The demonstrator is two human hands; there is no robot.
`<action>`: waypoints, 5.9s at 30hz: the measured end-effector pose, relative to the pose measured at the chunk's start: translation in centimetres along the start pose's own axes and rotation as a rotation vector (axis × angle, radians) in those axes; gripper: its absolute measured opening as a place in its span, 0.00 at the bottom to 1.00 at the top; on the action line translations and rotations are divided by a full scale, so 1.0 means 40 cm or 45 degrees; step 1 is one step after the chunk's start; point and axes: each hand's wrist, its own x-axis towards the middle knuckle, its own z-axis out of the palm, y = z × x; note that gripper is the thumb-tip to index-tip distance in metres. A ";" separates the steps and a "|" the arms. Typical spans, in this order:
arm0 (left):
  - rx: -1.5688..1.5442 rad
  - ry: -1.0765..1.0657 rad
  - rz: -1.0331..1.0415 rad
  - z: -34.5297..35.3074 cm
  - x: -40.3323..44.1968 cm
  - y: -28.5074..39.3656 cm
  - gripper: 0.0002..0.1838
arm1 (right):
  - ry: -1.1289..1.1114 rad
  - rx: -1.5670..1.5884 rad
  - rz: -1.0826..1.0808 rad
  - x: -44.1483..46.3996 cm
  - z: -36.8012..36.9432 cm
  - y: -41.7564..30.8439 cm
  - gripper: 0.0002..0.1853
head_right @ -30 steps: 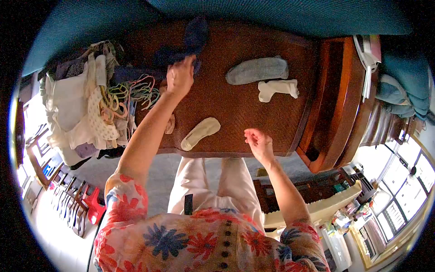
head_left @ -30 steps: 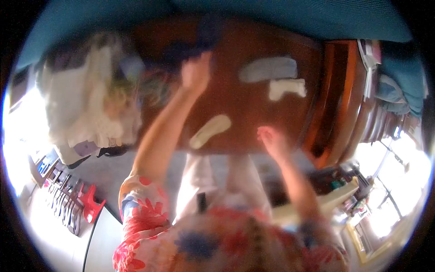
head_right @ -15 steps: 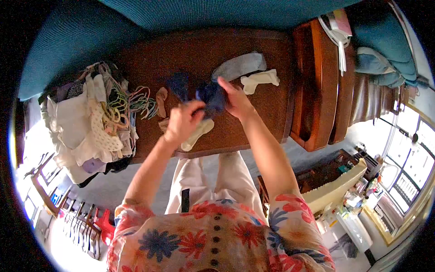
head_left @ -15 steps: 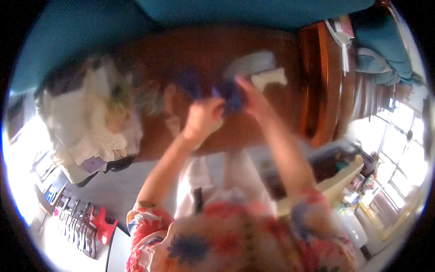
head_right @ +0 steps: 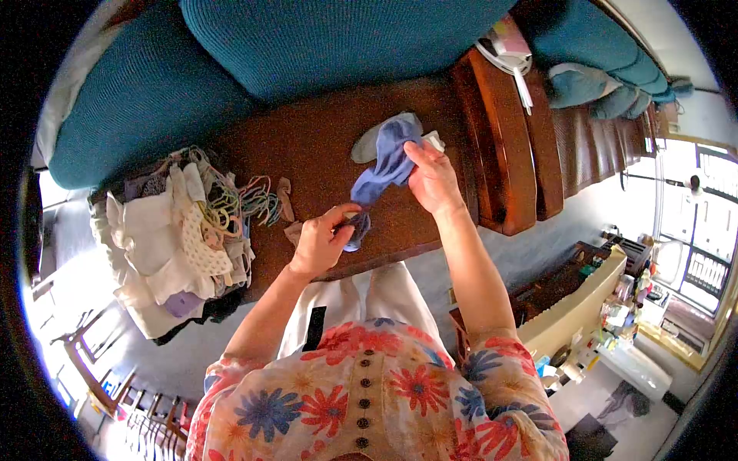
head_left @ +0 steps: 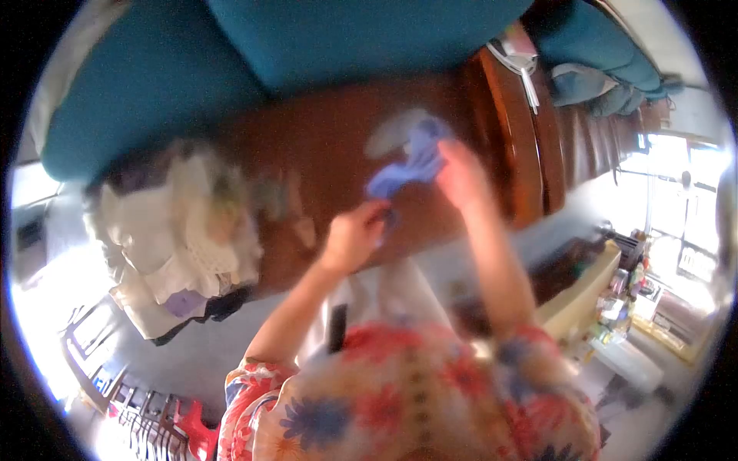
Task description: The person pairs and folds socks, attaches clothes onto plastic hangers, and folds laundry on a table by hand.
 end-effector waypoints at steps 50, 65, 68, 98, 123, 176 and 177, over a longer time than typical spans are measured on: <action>-1.161 -0.435 0.166 -0.094 0.153 0.289 0.06 | 0.199 -0.267 -0.523 -0.151 0.120 -0.105 0.12; -1.267 -0.227 -0.053 0.008 0.188 0.197 0.05 | 0.098 -0.075 -0.273 -0.176 0.150 -0.064 0.10; -1.182 -0.220 -0.062 0.006 0.181 0.205 0.07 | 0.151 0.023 -0.276 -0.177 0.159 -0.072 0.09; -0.847 -0.156 0.166 -0.006 0.135 0.252 0.09 | 0.153 -0.507 -0.418 -0.273 0.143 -0.096 0.08; -1.723 -0.579 0.062 -0.074 0.180 0.246 0.16 | 0.453 -1.344 -0.723 -0.220 0.098 -0.021 0.12; -1.304 -0.377 -0.021 -0.026 0.109 0.236 0.06 | 0.068 -0.311 -0.448 -0.206 0.108 -0.092 0.18; -1.329 -0.364 -0.026 -0.024 0.111 0.230 0.06 | 0.022 -0.159 -0.341 -0.210 0.101 -0.085 0.21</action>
